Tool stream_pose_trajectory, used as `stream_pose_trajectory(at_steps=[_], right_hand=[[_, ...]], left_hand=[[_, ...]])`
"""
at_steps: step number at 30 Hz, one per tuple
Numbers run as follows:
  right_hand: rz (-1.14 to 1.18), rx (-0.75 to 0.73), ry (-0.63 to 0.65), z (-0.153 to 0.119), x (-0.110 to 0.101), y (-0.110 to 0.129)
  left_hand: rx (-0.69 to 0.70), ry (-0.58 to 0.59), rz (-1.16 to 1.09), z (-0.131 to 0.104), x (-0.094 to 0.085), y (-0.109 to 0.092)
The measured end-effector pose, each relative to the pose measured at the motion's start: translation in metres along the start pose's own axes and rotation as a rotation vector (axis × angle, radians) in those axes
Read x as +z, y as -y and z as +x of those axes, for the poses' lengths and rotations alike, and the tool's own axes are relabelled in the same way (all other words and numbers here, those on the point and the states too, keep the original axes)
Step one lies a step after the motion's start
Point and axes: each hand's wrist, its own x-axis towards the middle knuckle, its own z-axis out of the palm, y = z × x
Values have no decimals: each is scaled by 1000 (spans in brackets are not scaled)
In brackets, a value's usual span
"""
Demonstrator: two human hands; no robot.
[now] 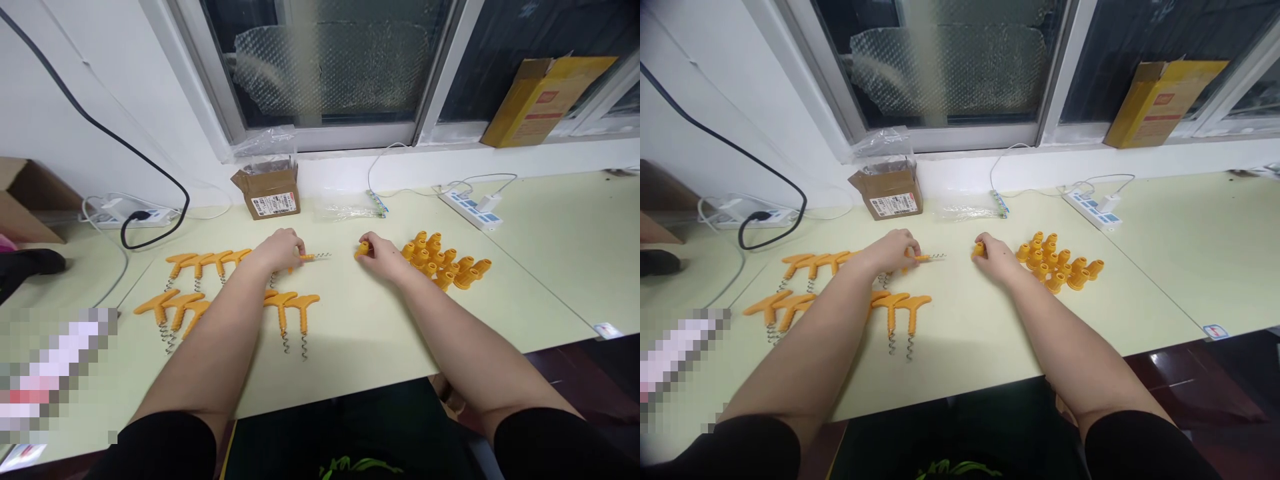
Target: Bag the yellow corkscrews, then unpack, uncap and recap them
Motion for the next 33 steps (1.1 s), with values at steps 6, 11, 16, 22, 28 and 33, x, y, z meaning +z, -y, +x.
stream_pose_trajectory(at_steps=[6,11,16,22,28,33], right_hand=[[266,35,-81,2,-1,-2],[285,-25,-64,-1,-5,5],[266,-183,-19,-4,-11,13],[384,-288,47,-8,-16,19],[469,-223,119,-11,-16,21],[650,-190,215,-16,-12,30]], left_hand=[[77,-257,-339,-20,-1,-21],[3,-306,-581,-43,27,-32],[-153,-345,-680,-61,47,-32],[-129,-412,-768,-69,49,-34],[-81,-493,-1046,-65,52,-31],[5,-473,-1225,-65,56,-34]])
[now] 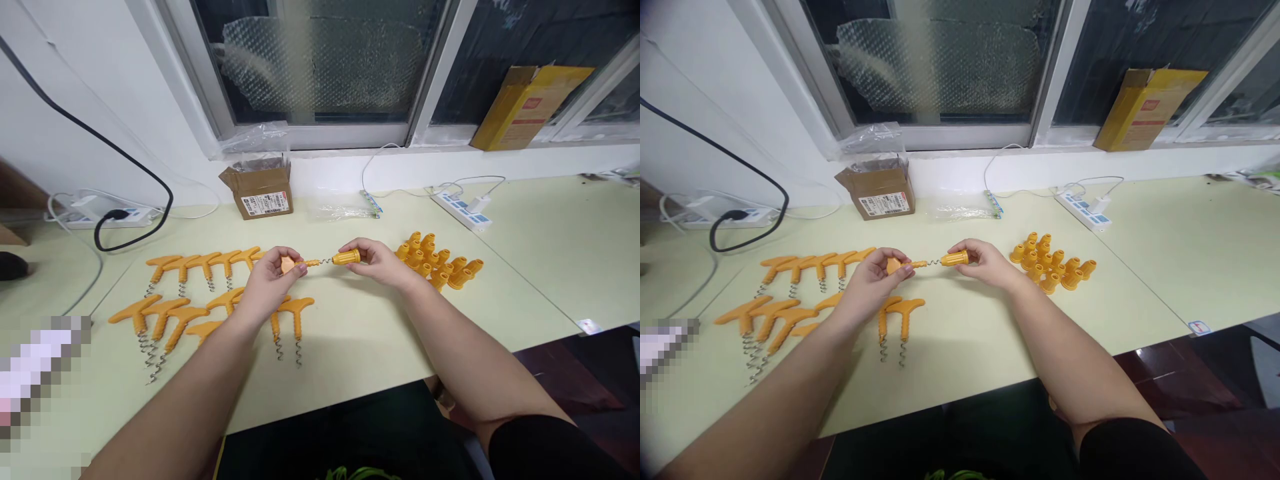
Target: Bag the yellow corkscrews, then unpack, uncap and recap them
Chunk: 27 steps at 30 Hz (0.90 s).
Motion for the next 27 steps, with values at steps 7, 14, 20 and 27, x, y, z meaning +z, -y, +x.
stream_pose_trajectory(at_steps=[7,14,20,27], right_hand=[[53,-29,-10,-5,11,13],[80,-123,-98,-3,9,13],[29,0,-74,-2,9,8],[35,68,29,0,13,-1]], left_hand=[[-35,14,-145,-9,17,-6],[-165,-31,-373,6,36,-19],[-210,-41,-455,10,43,1],[-113,37,-338,9,36,23]])
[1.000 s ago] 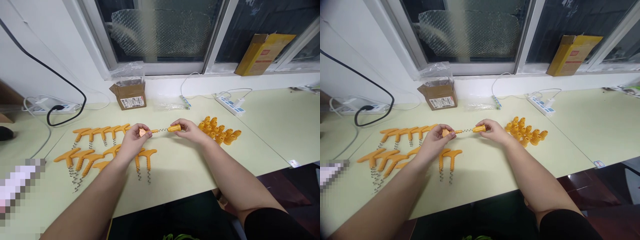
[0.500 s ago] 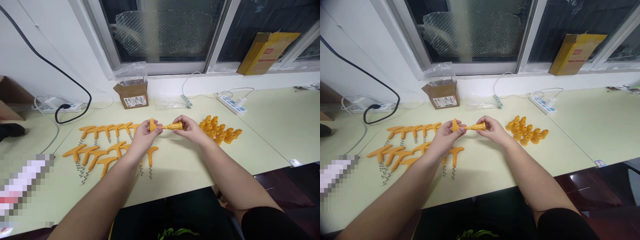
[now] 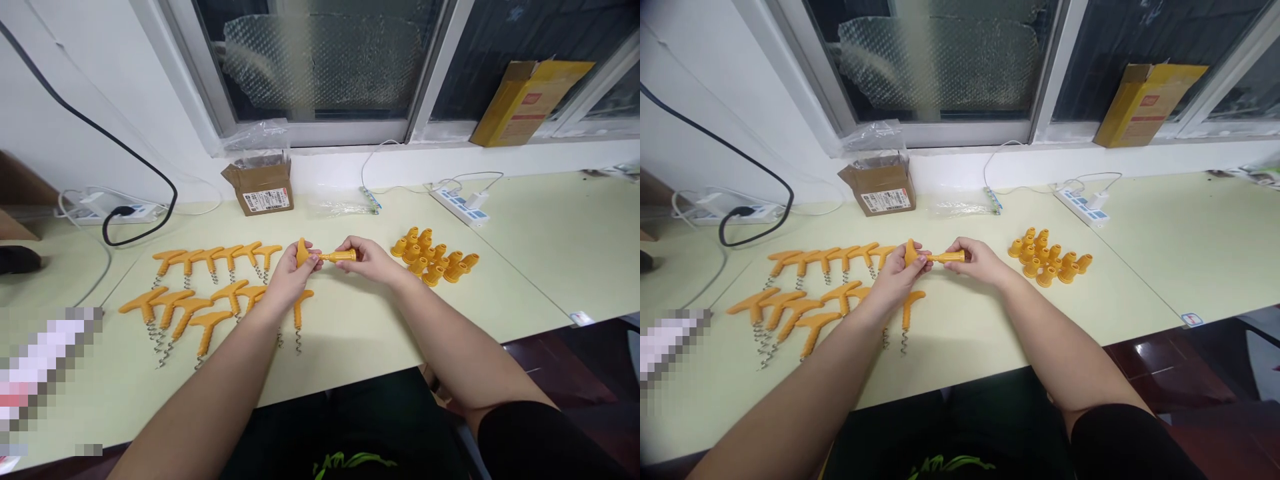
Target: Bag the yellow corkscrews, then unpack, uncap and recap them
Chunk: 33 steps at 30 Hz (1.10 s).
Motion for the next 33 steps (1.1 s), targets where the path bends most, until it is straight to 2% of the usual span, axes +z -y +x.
stream_pose_trajectory(at_steps=[4,6,10,16,18,21,25,27,29,33], right_hand=[[-240,-175,-88,-1,0,1],[-238,-174,-94,-1,-1,2],[-23,28,-22,0,1,6],[279,491,55,1,6,10],[330,586,102,0,5,11],[424,512,162,-3,0,14],[406,256,117,-7,-11,18],[350,177,98,-7,-15,17],[335,167,74,-5,-16,16],[391,315,57,-1,-10,14]], left_hand=[[-46,-22,-38,-1,2,1],[-39,6,-60,-2,3,1],[16,106,-20,-2,-1,2],[155,204,96,-7,-2,1],[199,237,123,-10,0,-3],[189,223,118,-12,2,-7],[141,157,55,-9,2,-6],[107,139,23,-7,1,-3],[87,132,3,-5,0,0],[140,119,13,-4,-1,3]])
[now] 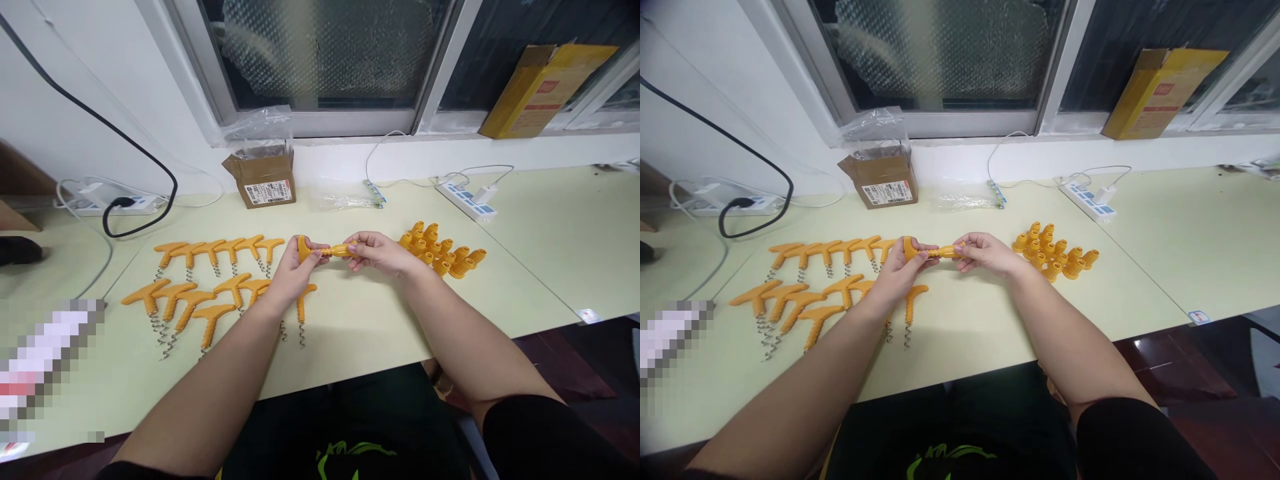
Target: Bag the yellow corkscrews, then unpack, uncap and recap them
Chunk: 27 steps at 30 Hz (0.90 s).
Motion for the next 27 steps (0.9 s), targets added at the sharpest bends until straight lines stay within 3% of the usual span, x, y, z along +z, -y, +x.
stream_pose_trajectory(at_steps=[6,10,14,17,27], right_hand=[[12,226,-22,2,7,-5],[26,359,8,2,5,-4],[80,112,-6,-2,2,2],[-6,-57,30,-5,-2,3],[-316,-319,-39,3,6,-10]], left_hand=[[89,61,98,-3,-2,-4],[77,57,86,-3,-1,-3],[2,-13,17,1,-1,-1],[-77,-78,-52,4,-1,-1],[-176,-118,-177,4,0,-10]])
